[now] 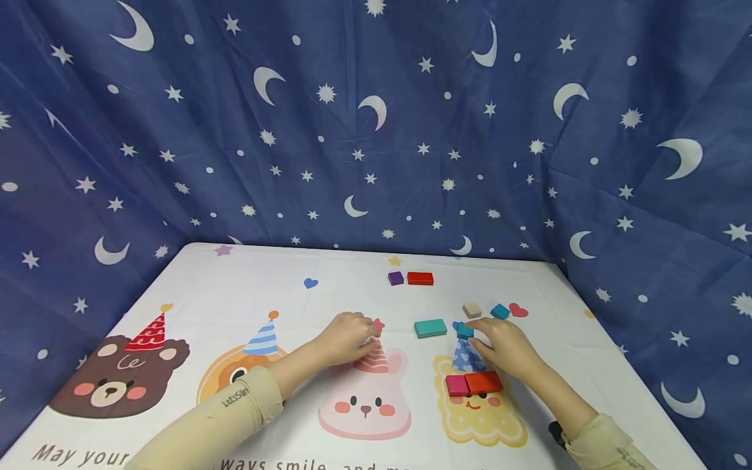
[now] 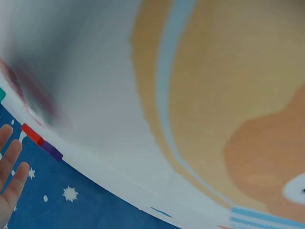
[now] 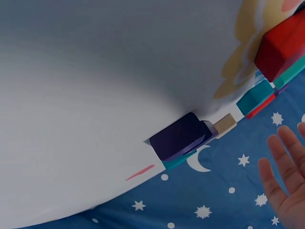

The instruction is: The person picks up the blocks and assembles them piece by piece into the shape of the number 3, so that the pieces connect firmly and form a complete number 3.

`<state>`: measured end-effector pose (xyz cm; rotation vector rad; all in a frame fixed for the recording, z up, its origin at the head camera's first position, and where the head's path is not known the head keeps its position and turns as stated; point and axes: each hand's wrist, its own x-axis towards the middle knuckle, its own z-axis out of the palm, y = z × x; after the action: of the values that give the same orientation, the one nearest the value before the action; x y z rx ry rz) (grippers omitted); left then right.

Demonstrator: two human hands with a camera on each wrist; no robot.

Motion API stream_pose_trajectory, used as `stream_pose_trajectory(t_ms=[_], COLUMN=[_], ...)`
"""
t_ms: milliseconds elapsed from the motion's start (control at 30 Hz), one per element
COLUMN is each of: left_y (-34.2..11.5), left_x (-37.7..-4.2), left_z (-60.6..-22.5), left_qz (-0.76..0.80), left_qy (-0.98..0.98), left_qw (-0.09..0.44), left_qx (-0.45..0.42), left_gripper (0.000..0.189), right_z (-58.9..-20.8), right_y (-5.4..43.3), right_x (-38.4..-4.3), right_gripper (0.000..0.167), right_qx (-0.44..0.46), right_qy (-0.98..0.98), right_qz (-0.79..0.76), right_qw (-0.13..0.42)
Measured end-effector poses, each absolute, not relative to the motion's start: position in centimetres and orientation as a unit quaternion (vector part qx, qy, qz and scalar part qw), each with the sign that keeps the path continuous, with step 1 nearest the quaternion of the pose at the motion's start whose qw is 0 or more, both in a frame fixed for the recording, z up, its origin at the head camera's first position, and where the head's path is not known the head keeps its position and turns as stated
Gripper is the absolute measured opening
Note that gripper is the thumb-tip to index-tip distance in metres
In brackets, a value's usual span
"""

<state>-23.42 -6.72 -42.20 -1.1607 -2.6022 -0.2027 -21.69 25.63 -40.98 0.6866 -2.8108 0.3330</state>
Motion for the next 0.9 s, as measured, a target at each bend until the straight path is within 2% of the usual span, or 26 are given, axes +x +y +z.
stream_pose_trajectory(t_ms=[267,600,900], left_y=[-5.2,-2.7,-1.0], left_x=[-24.0,-25.3,-26.1], left_z=[-42.3,-41.9,-42.3], left_qz=[-0.023,-0.017,-0.035], left_qy=[-0.891,-0.906,-0.928], left_qw=[0.167,0.151,0.107], left_qx=[-0.421,-0.396,-0.355], left_gripper=[0.01,0.017,0.03], right_z=[-41.2,-41.5,-41.6], right_y=[25.7,26.4,26.5], right_x=[-22.1,-23.0,-23.5], right_gripper=[0.03,0.029,0.033], right_qx=[0.24,0.233,0.231], right_qy=[-0.961,-0.965,-0.965], right_qz=[0.099,0.088,0.093], right_qw=[0.092,0.087,0.085])
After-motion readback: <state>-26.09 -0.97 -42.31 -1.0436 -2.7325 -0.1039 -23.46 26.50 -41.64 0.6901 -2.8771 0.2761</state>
